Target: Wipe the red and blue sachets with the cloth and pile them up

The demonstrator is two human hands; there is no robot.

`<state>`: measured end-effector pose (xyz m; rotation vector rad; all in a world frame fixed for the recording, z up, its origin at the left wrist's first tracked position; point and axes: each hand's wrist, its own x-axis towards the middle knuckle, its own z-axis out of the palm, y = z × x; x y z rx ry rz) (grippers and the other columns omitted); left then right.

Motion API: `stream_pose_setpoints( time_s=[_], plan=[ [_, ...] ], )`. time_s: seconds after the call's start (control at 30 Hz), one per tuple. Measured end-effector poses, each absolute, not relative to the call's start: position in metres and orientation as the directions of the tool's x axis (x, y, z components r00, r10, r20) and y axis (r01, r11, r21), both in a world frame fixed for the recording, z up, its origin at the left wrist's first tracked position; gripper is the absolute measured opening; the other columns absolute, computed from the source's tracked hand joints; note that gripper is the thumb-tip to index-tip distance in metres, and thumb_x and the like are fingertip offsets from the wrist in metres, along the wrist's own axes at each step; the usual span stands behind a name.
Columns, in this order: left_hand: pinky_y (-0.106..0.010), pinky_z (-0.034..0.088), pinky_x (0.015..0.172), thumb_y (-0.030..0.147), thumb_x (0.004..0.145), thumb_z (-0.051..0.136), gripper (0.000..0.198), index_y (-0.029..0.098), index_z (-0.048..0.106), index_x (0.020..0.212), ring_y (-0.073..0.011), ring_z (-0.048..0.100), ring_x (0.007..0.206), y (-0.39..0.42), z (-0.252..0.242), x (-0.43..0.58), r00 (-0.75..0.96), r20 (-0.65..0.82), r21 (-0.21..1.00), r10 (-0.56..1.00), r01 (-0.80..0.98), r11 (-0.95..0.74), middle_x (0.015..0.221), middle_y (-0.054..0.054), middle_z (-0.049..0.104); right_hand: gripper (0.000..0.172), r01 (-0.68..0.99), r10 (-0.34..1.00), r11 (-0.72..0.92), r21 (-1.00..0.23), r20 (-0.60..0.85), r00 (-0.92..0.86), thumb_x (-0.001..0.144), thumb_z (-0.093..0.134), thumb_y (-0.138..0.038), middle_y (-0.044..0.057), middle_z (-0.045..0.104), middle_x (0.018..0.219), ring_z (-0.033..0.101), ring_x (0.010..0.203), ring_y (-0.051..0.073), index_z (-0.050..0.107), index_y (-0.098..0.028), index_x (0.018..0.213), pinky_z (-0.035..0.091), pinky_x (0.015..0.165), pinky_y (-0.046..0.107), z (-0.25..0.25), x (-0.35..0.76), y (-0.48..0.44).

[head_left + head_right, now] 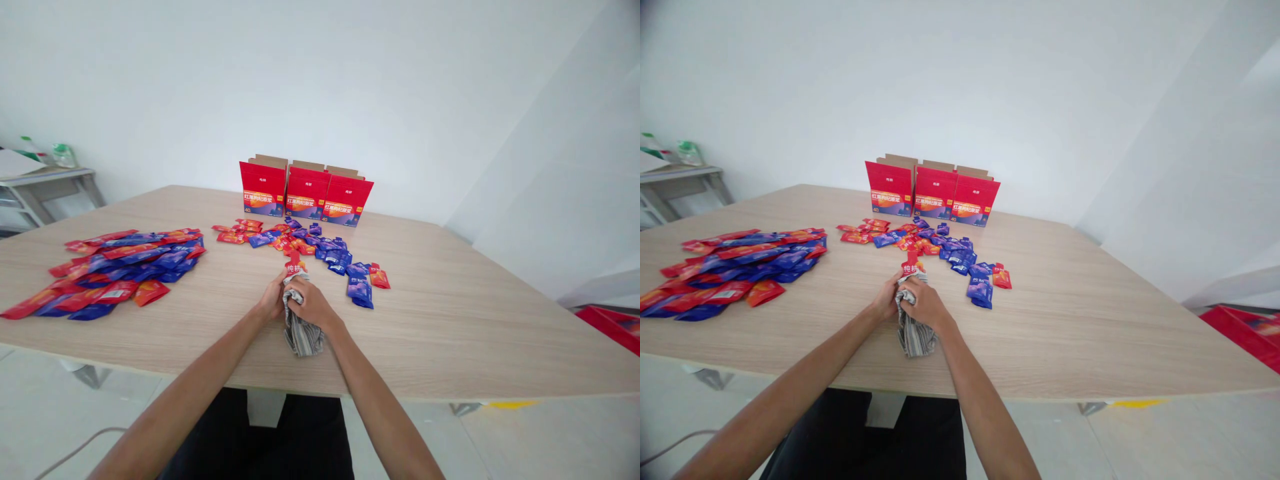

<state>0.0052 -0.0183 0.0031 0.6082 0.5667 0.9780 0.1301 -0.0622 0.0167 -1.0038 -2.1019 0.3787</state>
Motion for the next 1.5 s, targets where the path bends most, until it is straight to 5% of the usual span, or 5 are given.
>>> stream_pose_setpoints(
  time_s=[0.23,0.53,0.87,1.2,1.5],
  plan=[
    [-0.032,0.051,0.09,0.03,0.097,0.046,0.032,0.012,0.07,0.107,-0.0227,0.07,0.092,-0.031,-0.002,0.016,0.575,-0.17,0.736,0.8,-0.466,0.491,0.096,-0.009,0.076,0.012,0.573,0.74,0.555,-0.603,0.672,-0.01,0.084,0.052,-0.016,0.005,0.059,0.098,0.058,0.094,0.021,0.06,-0.022,0.09,0.046,0.088,0.034,0.027,0.144,-0.06],
    [-0.034,0.053,0.088,0.04,0.098,0.042,0.042,0.01,0.071,0.091,-0.0226,0.071,0.083,-0.017,0.005,0.005,0.368,-0.175,0.687,0.913,-0.619,0.381,0.084,-0.01,0.075,0.02,0.488,0.745,0.664,-0.566,0.449,-0.493,0.075,0.055,-0.008,0.002,0.061,0.094,0.058,0.085,0.017,0.064,-0.022,0.087,0.046,0.08,0.028,0.017,0.129,-0.063],
    [-0.035,0.046,0.101,0.028,0.088,0.062,0.024,0.013,0.07,0.106,-0.0255,0.066,0.108,-0.033,-0.007,0.021,0.514,-0.052,0.743,0.856,-0.553,0.377,0.106,-0.009,0.075,0.012,0.553,0.747,0.543,-0.632,0.664,0.025,0.085,0.051,-0.017,0.006,0.058,0.098,0.057,0.094,0.021,0.06,-0.022,0.092,0.045,0.088,0.033,0.028,0.142,-0.061],
    [-0.035,0.054,0.088,0.041,0.098,0.042,0.042,0.012,0.07,0.086,-0.0234,0.071,0.084,-0.018,0.005,0.007,0.325,-0.188,0.713,0.927,-0.604,0.356,0.08,-0.01,0.075,0.018,0.49,0.753,0.656,-0.574,0.45,-0.48,0.076,0.054,-0.009,0.002,0.061,0.092,0.057,0.083,0.017,0.062,-0.022,0.085,0.045,0.079,0.028,0.017,0.128,-0.064],
    [-0.036,0.049,0.097,0.035,0.094,0.055,0.032,0.014,0.07,0.112,-0.0258,0.069,0.103,-0.032,-0.008,0.019,0.599,-0.158,0.722,0.785,-0.472,0.506,0.105,-0.01,0.076,0.01,0.559,0.734,0.536,-0.632,0.676,0.06,0.084,0.05,-0.016,0.005,0.057,0.092,0.056,0.089,0.021,0.058,-0.022,0.087,0.045,0.084,0.033,0.029,0.144,-0.06]
  ],
)
